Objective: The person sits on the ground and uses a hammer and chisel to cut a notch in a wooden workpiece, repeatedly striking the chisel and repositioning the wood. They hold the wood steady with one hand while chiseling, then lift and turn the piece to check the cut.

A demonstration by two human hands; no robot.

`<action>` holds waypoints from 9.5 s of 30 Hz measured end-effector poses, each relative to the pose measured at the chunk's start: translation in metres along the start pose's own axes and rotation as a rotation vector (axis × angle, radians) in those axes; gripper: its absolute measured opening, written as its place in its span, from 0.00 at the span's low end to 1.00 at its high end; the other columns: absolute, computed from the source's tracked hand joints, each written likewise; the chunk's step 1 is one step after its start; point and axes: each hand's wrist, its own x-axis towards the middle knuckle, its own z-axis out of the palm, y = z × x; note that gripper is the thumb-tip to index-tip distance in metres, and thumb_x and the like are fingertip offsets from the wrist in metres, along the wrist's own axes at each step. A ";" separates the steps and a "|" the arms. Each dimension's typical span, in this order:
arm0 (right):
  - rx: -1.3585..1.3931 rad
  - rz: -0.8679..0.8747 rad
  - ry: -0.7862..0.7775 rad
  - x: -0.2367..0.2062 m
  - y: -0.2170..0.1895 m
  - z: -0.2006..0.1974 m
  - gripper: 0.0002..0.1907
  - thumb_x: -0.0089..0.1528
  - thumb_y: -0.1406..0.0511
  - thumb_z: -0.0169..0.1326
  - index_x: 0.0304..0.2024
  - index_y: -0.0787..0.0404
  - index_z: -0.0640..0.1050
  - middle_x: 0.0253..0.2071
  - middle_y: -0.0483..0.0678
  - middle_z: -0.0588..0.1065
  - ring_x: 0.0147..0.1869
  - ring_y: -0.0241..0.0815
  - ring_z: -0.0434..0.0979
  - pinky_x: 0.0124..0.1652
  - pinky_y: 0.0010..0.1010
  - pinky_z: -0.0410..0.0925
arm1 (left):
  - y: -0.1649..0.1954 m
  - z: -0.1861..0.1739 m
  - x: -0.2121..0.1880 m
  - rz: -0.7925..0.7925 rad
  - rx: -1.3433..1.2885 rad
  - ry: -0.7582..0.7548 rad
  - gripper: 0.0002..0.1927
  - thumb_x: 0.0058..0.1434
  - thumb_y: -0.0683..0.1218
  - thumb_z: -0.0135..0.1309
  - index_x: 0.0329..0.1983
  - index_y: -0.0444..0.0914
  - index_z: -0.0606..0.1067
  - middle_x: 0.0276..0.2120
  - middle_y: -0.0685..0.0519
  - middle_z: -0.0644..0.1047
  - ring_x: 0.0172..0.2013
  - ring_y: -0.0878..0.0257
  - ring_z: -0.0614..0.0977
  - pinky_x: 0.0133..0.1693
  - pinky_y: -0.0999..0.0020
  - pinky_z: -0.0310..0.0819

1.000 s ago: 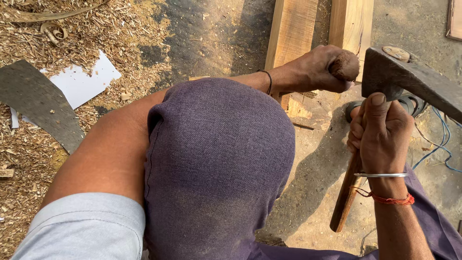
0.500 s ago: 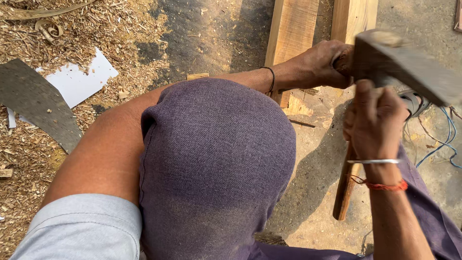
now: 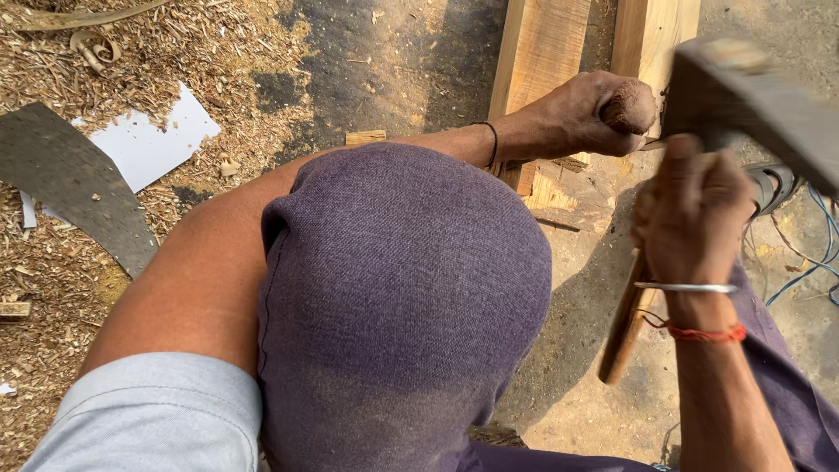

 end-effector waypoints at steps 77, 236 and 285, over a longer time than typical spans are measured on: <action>0.021 0.200 -0.063 -0.029 0.024 -0.014 0.29 0.69 0.42 0.46 0.31 0.58 0.63 0.19 0.39 0.60 0.18 0.29 0.58 0.18 0.24 0.56 | -0.016 -0.003 -0.043 -0.207 0.209 0.024 0.14 0.58 0.48 0.67 0.39 0.41 0.74 0.34 0.55 0.80 0.38 0.62 0.85 0.47 0.62 0.85; -0.035 -0.037 -0.072 -0.016 -0.016 -0.008 0.27 0.74 0.47 0.50 0.32 0.59 0.62 0.19 0.43 0.63 0.19 0.31 0.61 0.17 0.24 0.55 | -0.003 0.010 -0.032 -0.138 -0.183 0.034 0.16 0.57 0.45 0.67 0.45 0.38 0.75 0.35 0.55 0.78 0.39 0.62 0.83 0.48 0.60 0.84; -0.057 0.181 -0.132 -0.023 -0.005 -0.007 0.21 0.74 0.53 0.48 0.33 0.59 0.64 0.19 0.41 0.61 0.17 0.29 0.58 0.16 0.24 0.53 | -0.002 0.024 -0.049 -0.129 -0.149 0.035 0.12 0.64 0.41 0.67 0.37 0.36 0.72 0.32 0.55 0.72 0.35 0.64 0.78 0.42 0.63 0.79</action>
